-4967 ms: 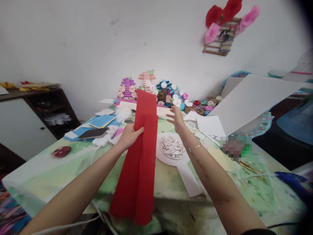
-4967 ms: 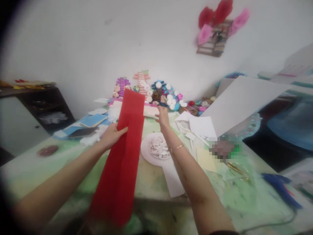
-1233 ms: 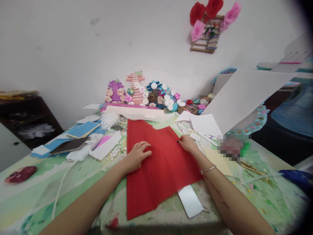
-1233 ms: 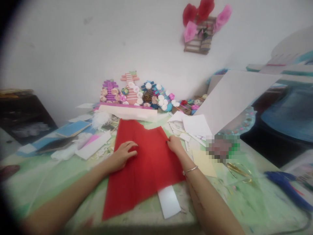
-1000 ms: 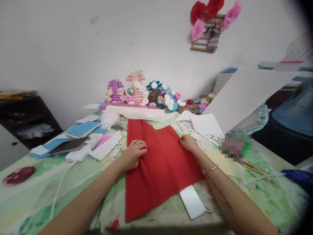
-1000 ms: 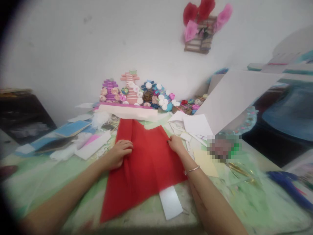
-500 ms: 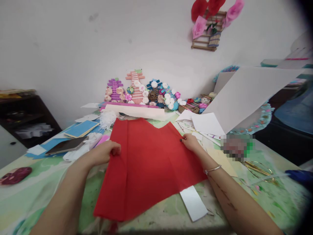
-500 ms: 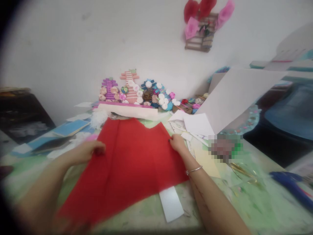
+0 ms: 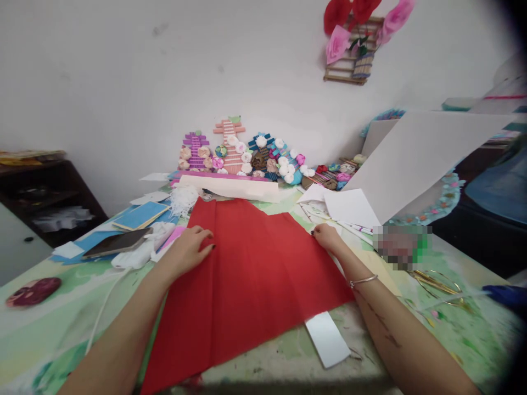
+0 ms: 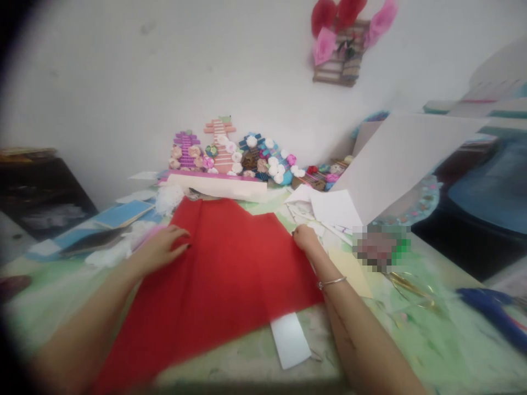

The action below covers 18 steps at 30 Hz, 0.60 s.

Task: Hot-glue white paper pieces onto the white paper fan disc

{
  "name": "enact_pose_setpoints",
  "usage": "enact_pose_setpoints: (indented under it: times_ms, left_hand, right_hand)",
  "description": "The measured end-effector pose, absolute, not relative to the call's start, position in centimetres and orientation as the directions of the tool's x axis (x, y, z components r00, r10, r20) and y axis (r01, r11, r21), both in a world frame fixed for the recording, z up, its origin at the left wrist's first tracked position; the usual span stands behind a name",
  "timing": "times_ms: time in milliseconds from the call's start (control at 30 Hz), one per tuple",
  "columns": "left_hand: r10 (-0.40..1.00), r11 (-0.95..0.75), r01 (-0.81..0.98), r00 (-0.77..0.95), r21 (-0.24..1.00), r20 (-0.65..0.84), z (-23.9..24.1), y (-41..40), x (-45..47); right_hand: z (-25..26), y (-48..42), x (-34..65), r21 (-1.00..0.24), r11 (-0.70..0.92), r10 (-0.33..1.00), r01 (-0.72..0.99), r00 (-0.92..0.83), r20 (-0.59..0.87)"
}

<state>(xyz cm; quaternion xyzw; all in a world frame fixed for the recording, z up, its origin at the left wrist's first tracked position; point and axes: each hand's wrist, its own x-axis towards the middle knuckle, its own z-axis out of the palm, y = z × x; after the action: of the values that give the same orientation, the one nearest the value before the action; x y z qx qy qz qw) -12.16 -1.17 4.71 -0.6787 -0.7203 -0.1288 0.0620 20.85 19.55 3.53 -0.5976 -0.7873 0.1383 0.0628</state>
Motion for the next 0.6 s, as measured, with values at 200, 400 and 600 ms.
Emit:
enact_pose_setpoints:
  times_ms: [200, 400, 600]
  left_hand:
    - [0.960, 0.089, 0.996, -0.092, 0.023, 0.263, 3.5, -1.2, -9.2]
    - [0.953, 0.202, 0.979, -0.195, -0.009, 0.232, 3.0, -1.0, -9.9]
    - [0.942, 0.237, 0.971, -0.239, 0.040, 0.236, 2.7, -0.6, -10.8]
  right_hand:
    - [3.6, 19.2, 20.8, -0.367, 0.235, 0.960, 0.900, -0.273, -0.057]
    - [3.5, 19.0, 21.0, -0.471, 0.248, 0.949, 0.846, -0.310, -0.056]
    - [3.4, 18.9, 20.9, -0.567, 0.231, 0.939, 0.791, -0.335, -0.085]
